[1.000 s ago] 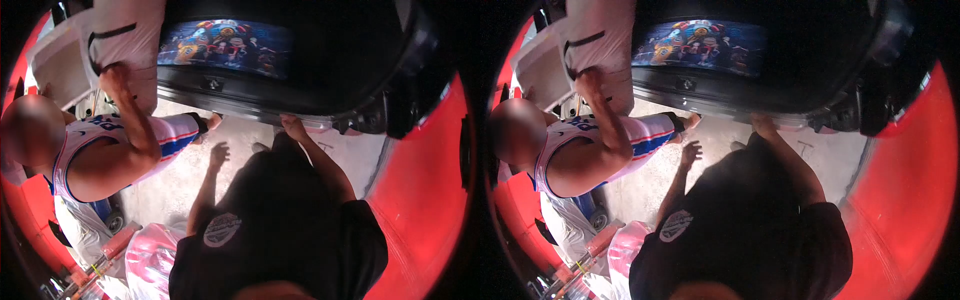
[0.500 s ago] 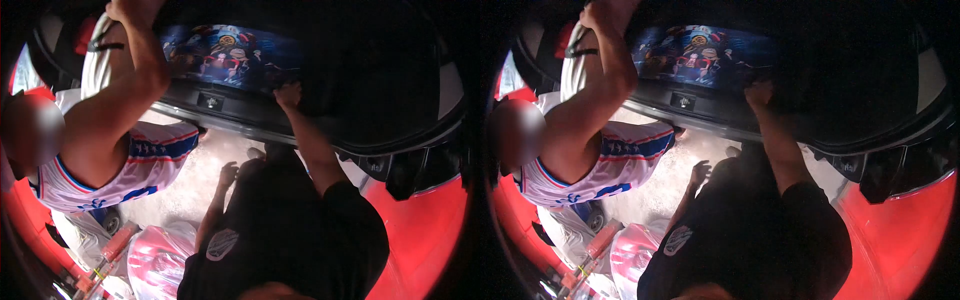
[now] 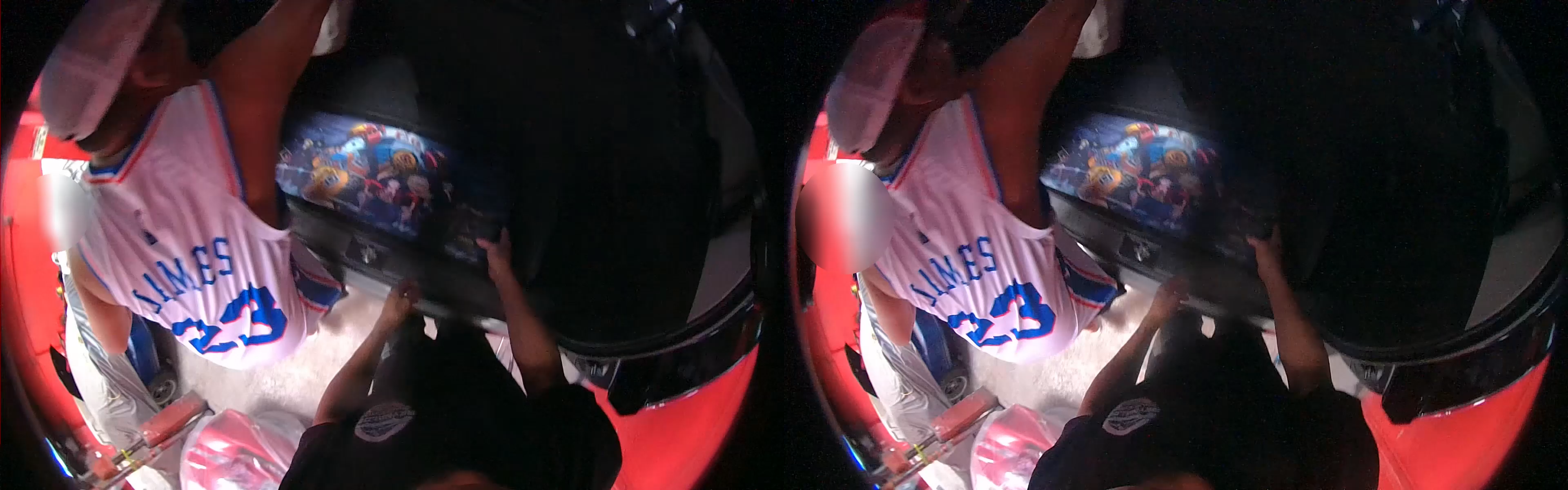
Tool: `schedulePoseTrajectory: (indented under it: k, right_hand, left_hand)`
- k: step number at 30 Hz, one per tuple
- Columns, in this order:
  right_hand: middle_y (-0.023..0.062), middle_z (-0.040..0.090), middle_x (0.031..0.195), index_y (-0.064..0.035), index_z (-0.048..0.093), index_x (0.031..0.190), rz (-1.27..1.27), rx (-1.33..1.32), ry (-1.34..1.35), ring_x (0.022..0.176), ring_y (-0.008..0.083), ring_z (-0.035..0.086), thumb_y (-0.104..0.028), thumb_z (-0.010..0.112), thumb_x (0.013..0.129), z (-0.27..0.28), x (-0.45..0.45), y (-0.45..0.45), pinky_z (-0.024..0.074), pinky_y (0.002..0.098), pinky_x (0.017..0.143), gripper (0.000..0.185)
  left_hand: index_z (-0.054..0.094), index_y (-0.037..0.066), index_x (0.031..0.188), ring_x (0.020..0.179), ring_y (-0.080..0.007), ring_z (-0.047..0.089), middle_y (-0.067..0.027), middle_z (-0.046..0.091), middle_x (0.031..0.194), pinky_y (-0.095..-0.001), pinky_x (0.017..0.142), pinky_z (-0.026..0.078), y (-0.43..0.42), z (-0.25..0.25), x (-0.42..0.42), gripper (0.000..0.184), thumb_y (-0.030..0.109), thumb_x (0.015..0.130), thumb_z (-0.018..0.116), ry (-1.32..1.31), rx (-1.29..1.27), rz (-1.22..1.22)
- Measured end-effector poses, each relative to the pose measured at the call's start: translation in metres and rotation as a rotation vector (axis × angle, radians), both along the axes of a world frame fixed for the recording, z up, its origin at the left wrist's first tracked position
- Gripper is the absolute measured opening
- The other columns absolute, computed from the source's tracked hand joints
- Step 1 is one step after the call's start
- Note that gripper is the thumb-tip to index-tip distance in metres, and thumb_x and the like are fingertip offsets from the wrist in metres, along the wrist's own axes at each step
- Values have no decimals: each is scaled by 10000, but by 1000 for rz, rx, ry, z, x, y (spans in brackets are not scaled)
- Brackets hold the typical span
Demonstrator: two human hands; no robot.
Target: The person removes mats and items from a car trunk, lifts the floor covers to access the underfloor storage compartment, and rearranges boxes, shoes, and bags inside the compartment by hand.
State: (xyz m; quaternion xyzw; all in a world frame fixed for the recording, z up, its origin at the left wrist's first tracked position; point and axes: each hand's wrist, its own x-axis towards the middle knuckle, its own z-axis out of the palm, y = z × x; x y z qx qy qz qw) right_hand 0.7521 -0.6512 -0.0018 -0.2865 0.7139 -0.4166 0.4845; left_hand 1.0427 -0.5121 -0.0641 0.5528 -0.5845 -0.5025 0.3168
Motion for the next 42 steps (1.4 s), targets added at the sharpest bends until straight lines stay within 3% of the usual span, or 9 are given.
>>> schedulePoseTrajectory:
  k: [2,6,17,24,26,31,34,38,42]
  right_hand:
    - [115,587,1364,-36,468,1465,-23,15,-64,1242,290,553,-15,775,654,8,-9,5,427,396,1071,867]
    - [115,624,1284,-40,507,1413,-46,-27,-189,1175,283,588,-37,785,664,48,-3,13,454,404,1039,798]
    - [123,613,1281,-50,446,1455,-138,75,-338,1171,308,596,-15,764,710,98,18,-6,476,433,1029,810]
    - [144,611,1348,-37,441,1496,21,140,0,1211,316,592,2,754,747,84,-1,-16,447,413,1067,813]
    - [149,598,1370,-28,457,1485,147,118,71,1239,310,572,-28,766,753,58,-17,-16,434,399,1078,794]
    - [150,630,1297,-13,541,1403,559,480,527,1191,329,593,-98,745,825,48,-33,-8,468,393,1022,619]
    - [201,681,1076,-73,625,1328,747,120,957,995,324,675,-45,721,865,0,-81,28,550,420,852,474]
    - [215,683,1060,-43,664,1250,394,-313,821,1015,385,669,-111,696,911,193,-24,-63,543,441,871,348]
    - [189,676,1140,20,694,1178,226,-1070,1445,1104,398,638,-127,645,965,346,-6,-96,506,505,963,263]
  left_hand:
    - [533,104,1438,972,-201,652,-120,694,1098,-327,759,529,-21,65,-3,463,237,1000,609,288,629,116]
    - [421,133,1518,922,-186,657,-79,664,1160,-330,698,534,-4,-95,-1,569,235,999,629,691,279,43]
    - [496,109,1421,946,-288,719,-126,655,1224,-416,757,610,-99,-9,9,454,348,1040,559,940,947,386]
    - [700,168,1202,996,-329,704,-124,641,1308,-476,799,571,-153,17,47,295,280,932,661,-699,-334,-197]
    - [712,190,1195,997,-338,700,-122,663,1272,-472,802,560,-166,0,75,305,253,898,681,-779,-467,-171]
    - [688,129,1234,999,-336,695,-133,726,1049,-422,856,558,-152,-83,84,326,236,927,668,479,413,491]
    - [677,75,1206,953,-337,688,-124,729,993,-427,870,553,-144,-43,64,310,246,948,662,182,76,459]
    - [658,50,1240,948,-273,672,-115,713,1121,-422,854,551,-142,0,39,320,175,947,623,24,269,492]
    - [665,40,1228,958,-310,681,-149,712,1126,-446,841,542,-55,-115,45,357,177,900,694,-387,-38,-79]
